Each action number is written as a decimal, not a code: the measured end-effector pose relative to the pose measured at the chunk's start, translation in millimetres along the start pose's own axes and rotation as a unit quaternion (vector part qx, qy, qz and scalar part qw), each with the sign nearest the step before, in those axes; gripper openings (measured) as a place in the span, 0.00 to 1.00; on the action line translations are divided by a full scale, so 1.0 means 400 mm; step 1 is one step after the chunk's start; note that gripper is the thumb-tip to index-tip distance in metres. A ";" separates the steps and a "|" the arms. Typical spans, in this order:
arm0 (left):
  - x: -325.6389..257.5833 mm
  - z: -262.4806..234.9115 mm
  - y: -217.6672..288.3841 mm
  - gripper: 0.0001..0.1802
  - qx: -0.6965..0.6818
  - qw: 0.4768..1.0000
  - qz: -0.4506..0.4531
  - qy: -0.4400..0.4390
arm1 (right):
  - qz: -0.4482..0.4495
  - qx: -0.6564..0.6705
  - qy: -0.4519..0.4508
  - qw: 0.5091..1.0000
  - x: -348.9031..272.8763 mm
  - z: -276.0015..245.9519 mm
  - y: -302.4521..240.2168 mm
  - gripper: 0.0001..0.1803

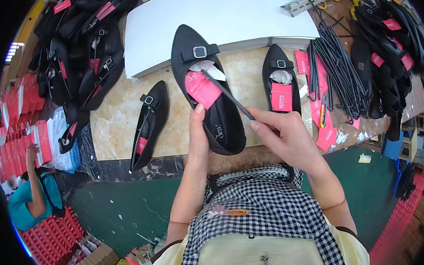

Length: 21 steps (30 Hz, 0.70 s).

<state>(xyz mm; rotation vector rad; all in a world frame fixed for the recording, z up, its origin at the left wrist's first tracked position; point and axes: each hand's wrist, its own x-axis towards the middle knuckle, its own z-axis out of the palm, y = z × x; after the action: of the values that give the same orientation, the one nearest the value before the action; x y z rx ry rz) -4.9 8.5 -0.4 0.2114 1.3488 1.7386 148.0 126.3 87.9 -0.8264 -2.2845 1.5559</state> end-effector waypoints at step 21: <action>-0.031 -0.033 -0.100 0.41 -0.003 0.991 -0.056 0.118 | -0.146 -0.120 -0.051 0.981 0.054 0.112 0.106 0.19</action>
<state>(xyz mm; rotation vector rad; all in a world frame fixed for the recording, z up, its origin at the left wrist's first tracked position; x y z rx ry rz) 15.9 -9.3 -34.8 -0.0740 1.4942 1.7129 121.1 115.9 29.4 -0.4434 -2.5636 1.2392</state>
